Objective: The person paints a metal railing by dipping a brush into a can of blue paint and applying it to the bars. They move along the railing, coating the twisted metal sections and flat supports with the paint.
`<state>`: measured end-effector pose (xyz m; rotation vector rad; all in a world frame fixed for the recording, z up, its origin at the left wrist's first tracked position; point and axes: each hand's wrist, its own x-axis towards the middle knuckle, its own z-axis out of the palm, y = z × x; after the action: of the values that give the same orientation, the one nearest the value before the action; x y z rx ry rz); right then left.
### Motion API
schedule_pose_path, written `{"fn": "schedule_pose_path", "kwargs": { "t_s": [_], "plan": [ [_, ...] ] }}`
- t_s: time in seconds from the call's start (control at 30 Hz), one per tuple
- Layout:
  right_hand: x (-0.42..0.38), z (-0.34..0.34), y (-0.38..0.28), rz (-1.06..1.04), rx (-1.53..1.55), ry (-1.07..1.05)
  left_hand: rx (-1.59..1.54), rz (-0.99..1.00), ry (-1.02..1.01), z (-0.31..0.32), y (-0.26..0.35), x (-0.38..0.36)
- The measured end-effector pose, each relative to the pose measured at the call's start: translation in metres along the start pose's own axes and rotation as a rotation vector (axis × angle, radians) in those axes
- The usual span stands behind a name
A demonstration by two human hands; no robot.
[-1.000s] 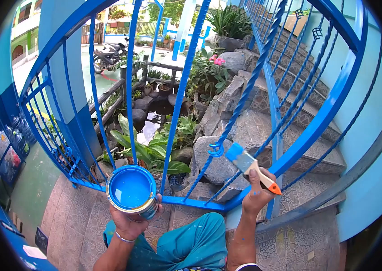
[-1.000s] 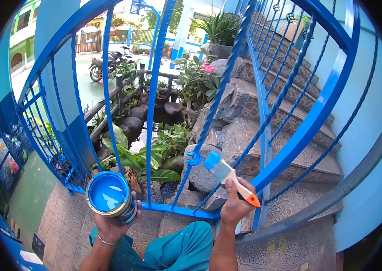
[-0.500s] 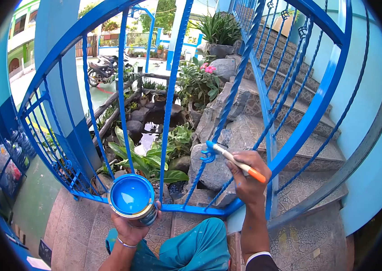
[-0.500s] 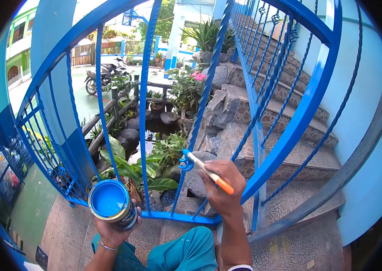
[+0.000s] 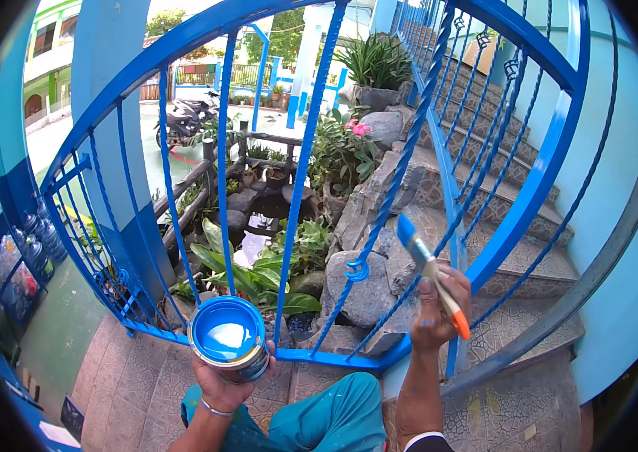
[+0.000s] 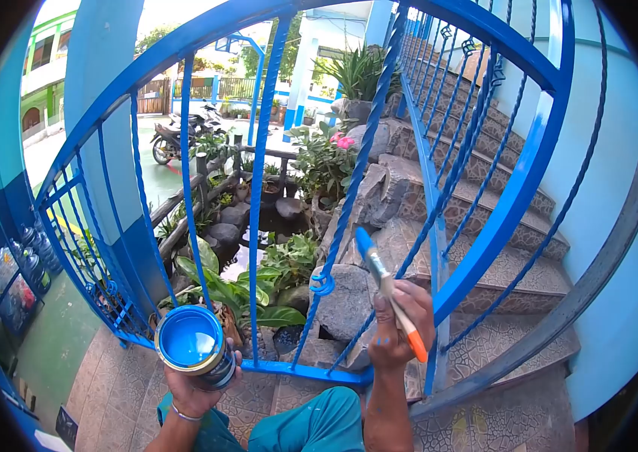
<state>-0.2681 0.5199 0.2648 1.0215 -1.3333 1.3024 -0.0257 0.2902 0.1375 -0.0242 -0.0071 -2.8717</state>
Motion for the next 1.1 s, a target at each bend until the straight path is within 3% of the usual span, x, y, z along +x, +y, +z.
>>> {"fn": "schedule_pose_path", "kwargs": {
  "t_s": [0.07,0.17,0.23,0.33,0.47,0.57,0.6,0.73,0.83,0.93,1.1],
  "plan": [
    [-0.004,-0.004,-0.013,0.027,0.041,-0.267,-0.025,-0.013,0.037,-0.001,0.001,0.000],
    [-0.010,0.006,-0.038,0.335,0.465,-0.044,0.055,-0.003,-0.008,-0.006,0.001,0.002],
    [0.010,0.011,-0.058,0.469,0.649,-0.067,0.125,0.029,0.011,-0.023,0.003,0.005],
    [0.036,0.028,-0.085,0.650,0.769,-0.375,0.172,0.055,0.018,-0.023,0.001,0.008],
    [0.047,0.080,-0.108,0.533,0.753,-0.637,0.226,0.070,0.056,-0.015,0.000,0.006],
    [0.061,0.099,-0.115,0.343,0.604,-0.923,0.102,0.021,-0.044,-0.019,0.004,0.004],
    [0.071,0.099,-0.125,0.390,0.503,-1.066,0.123,0.039,-0.014,-0.019,0.003,0.003],
    [0.068,0.125,-0.131,0.206,0.422,-1.221,0.138,0.067,0.085,-0.016,0.004,0.000],
    [0.065,0.134,-0.129,0.115,0.384,-1.262,0.133,0.086,0.121,-0.013,0.003,0.001],
    [0.072,0.124,-0.132,0.309,0.468,-1.091,0.154,0.097,0.131,-0.012,0.003,0.003],
    [0.064,0.115,-0.117,0.596,0.461,-1.012,0.138,0.071,0.108,-0.012,0.002,0.002]
  ]
}}
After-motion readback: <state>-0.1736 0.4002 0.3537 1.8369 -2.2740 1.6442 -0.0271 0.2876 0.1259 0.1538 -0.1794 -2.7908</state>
